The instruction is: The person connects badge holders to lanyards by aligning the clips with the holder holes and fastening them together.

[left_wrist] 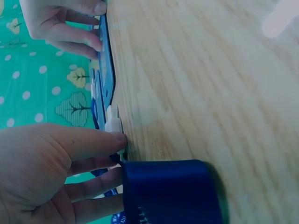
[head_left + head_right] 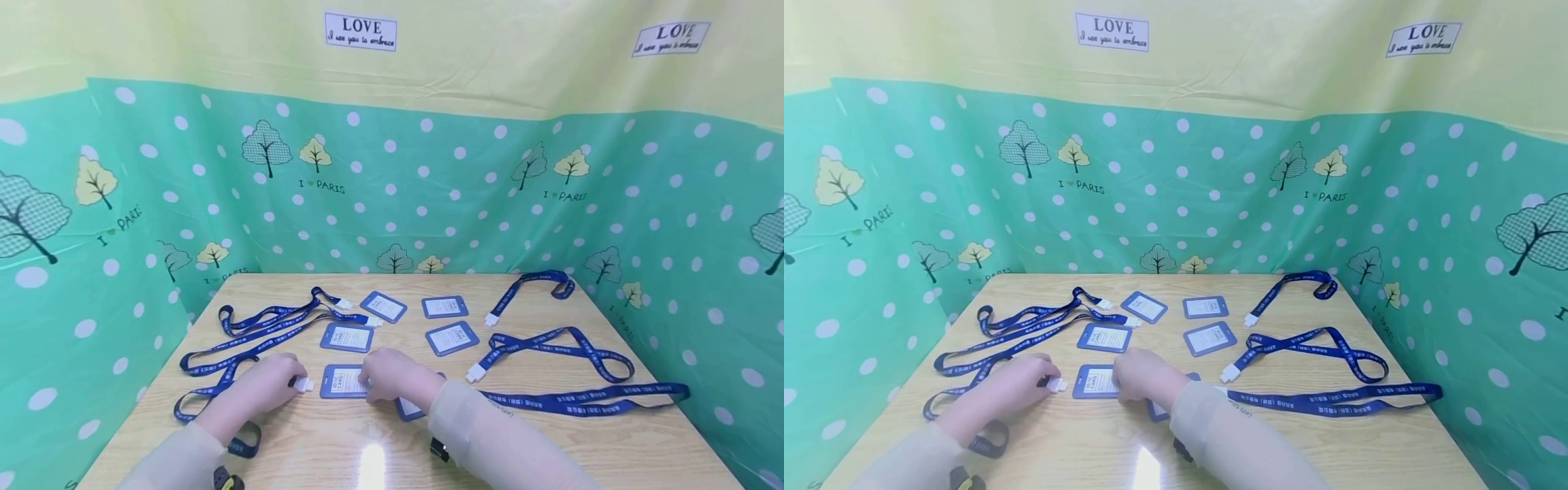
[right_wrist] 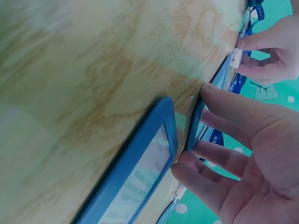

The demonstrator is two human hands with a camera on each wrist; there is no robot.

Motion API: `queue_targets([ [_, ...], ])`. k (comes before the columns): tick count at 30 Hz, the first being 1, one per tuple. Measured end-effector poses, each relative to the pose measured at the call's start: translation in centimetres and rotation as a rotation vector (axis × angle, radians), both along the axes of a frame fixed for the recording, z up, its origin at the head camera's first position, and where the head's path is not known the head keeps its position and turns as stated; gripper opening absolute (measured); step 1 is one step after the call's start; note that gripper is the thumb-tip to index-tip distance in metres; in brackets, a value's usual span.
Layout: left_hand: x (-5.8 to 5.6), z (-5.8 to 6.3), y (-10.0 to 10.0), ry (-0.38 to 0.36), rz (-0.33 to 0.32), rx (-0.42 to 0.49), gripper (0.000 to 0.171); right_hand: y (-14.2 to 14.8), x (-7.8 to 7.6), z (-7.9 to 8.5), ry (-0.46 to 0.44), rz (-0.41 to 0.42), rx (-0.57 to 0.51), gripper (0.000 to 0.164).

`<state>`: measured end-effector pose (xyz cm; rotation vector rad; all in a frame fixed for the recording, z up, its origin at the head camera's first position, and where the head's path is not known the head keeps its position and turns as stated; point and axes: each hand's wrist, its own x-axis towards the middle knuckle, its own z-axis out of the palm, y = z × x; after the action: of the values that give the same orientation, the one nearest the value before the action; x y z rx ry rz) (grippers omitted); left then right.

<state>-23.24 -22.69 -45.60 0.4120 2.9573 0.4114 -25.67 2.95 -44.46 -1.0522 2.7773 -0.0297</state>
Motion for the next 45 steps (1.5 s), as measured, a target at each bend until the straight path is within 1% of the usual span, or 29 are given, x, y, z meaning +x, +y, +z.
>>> queue_targets([
  [2, -0.1, 0.1, 0.1, -0.009, 0.003, 0.001, 0.024, 0.0, 0.1, 0.1, -0.003, -0.002, -0.003, 0.036],
  [9, -0.6, -0.1, -0.1, -0.019, 0.010, 0.012, 0.023, -0.2, 0.2, 0.3, 0.001, -0.004, 0.014, 0.035],
  [17, -1.1, 0.2, -0.1, -0.037, -0.010, 0.014, 0.026, -0.2, 0.2, 0.3, -0.009, -0.020, 0.014, 0.035],
  [27, -1.3, -0.2, 0.3, -0.009, 0.000, 0.003, 0.029, -0.1, 0.2, 0.3, -0.012, -0.027, 0.015, 0.034],
  [38, -1.1, 0.2, 0.8, 0.018, -0.022, -0.001, 0.028, -0.2, 0.3, 0.3, -0.007, -0.043, 0.014, 0.032],
  [45, -1.3, 0.1, 0.9, 0.024, -0.036, -0.013, 0.030, -0.2, 0.5, 0.3, -0.005, -0.055, 0.013, 0.032],
])
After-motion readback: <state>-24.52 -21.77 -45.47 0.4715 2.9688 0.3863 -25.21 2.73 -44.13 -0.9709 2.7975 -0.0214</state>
